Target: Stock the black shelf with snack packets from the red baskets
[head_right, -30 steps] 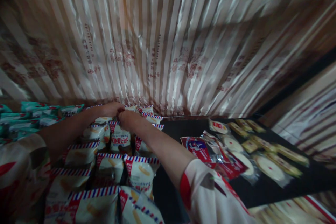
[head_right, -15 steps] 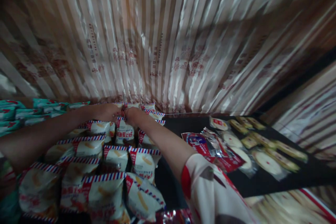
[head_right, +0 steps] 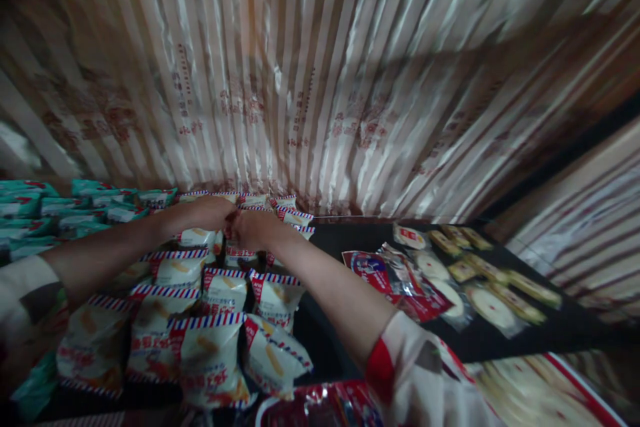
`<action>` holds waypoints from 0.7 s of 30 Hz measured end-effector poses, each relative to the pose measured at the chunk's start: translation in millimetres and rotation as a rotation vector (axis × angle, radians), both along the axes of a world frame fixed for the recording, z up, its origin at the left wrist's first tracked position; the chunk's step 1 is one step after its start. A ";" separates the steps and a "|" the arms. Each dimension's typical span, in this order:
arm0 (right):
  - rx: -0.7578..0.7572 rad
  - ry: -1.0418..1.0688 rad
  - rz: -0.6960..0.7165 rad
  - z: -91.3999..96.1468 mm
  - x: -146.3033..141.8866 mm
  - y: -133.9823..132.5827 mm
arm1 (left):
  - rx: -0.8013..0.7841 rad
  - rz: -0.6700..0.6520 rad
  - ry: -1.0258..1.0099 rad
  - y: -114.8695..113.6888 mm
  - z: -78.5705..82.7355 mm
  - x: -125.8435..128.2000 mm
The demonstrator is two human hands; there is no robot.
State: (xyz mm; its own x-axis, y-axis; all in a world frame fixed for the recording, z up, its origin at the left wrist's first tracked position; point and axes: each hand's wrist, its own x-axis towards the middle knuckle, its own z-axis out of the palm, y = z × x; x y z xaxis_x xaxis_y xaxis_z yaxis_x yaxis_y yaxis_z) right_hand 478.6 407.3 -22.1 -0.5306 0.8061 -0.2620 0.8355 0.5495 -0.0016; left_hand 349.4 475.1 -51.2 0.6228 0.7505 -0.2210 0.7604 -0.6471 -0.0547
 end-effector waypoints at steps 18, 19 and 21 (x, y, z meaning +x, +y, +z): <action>-0.028 -0.098 0.076 -12.0 -21.6 -10.3 | 0.005 -0.013 0.058 -4.7 7.9 -3.0; 0.009 -0.088 0.067 -9.8 -20.2 -9.8 | -0.006 -0.012 0.050 -3.8 7.3 -3.5; 0.059 -0.084 0.040 -8.4 -18.1 -9.5 | -0.021 -0.012 0.030 -2.0 5.6 -4.6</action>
State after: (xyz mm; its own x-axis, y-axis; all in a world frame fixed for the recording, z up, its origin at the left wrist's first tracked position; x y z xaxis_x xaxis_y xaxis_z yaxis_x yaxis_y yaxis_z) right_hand 460.4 397.7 -30.5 -0.5412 0.7998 -0.2597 0.8086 0.5797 0.1004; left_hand 344.8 473.1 -45.6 0.6248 0.7379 -0.2553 0.7507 -0.6576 -0.0637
